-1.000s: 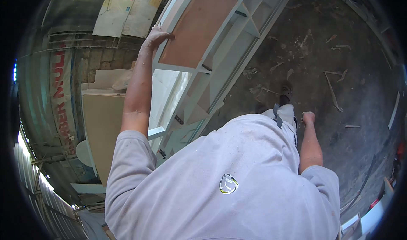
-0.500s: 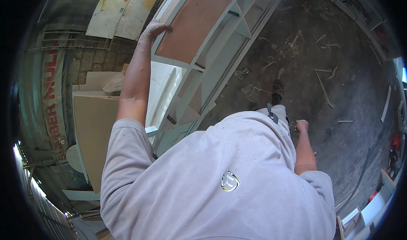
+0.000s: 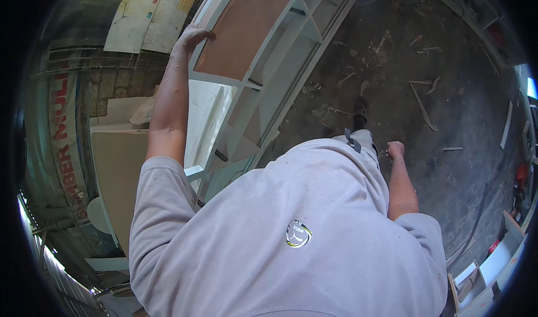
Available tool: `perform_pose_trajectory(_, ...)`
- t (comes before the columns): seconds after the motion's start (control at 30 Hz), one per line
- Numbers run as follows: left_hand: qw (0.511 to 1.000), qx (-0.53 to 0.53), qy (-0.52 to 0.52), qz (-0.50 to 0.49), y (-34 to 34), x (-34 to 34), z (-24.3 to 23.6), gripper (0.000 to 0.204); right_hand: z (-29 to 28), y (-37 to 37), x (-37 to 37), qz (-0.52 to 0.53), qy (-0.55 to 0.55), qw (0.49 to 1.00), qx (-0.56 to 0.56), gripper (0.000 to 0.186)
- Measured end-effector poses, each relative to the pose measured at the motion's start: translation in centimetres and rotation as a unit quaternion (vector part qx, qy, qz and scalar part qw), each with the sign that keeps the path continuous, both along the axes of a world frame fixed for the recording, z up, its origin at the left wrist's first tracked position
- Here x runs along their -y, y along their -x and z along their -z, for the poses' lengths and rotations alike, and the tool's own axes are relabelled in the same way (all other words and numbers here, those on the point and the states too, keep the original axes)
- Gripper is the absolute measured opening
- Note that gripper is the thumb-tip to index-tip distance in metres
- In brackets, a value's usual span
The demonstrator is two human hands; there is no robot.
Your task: The person works on a wooden cabinet frame, first touching and aligning internal panels and then using a metal ruler to measure and mark wooden boards on a workbench covered in sawdust.
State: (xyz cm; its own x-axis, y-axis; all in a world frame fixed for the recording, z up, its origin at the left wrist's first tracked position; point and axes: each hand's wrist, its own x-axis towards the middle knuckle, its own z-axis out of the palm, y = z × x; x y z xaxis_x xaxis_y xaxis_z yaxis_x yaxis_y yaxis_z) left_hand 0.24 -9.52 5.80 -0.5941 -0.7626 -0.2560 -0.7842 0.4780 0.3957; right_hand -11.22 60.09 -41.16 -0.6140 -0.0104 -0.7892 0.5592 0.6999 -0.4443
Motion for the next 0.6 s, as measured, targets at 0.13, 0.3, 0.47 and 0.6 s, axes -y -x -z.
perform_pose_trajectory(0.13,1.0,-0.005,-0.018,-0.014,-0.7,0.3,0.2,0.04,0.4,-0.2,0.3,-0.003,-0.008,1.0,0.017,0.02)
perform_pose_trajectory(0.3,0.999,-0.019,0.002,-0.031,-0.4,1.1,1.0,0.044,1.5,0.3,-0.7,-0.064,-0.017,0.998,0.015,0.022)
perform_pose_trajectory(0.47,0.996,0.037,-0.074,-0.018,-0.2,0.6,-0.1,0.082,0.8,0.2,-0.3,-0.033,-0.007,0.999,0.02,0.013)
perform_pose_trajectory(0.6,0.997,0.026,-0.068,-0.021,-1.8,3.0,0.5,0.075,1.0,0.2,0.6,-0.021,0.007,0.999,0.041,0.012)
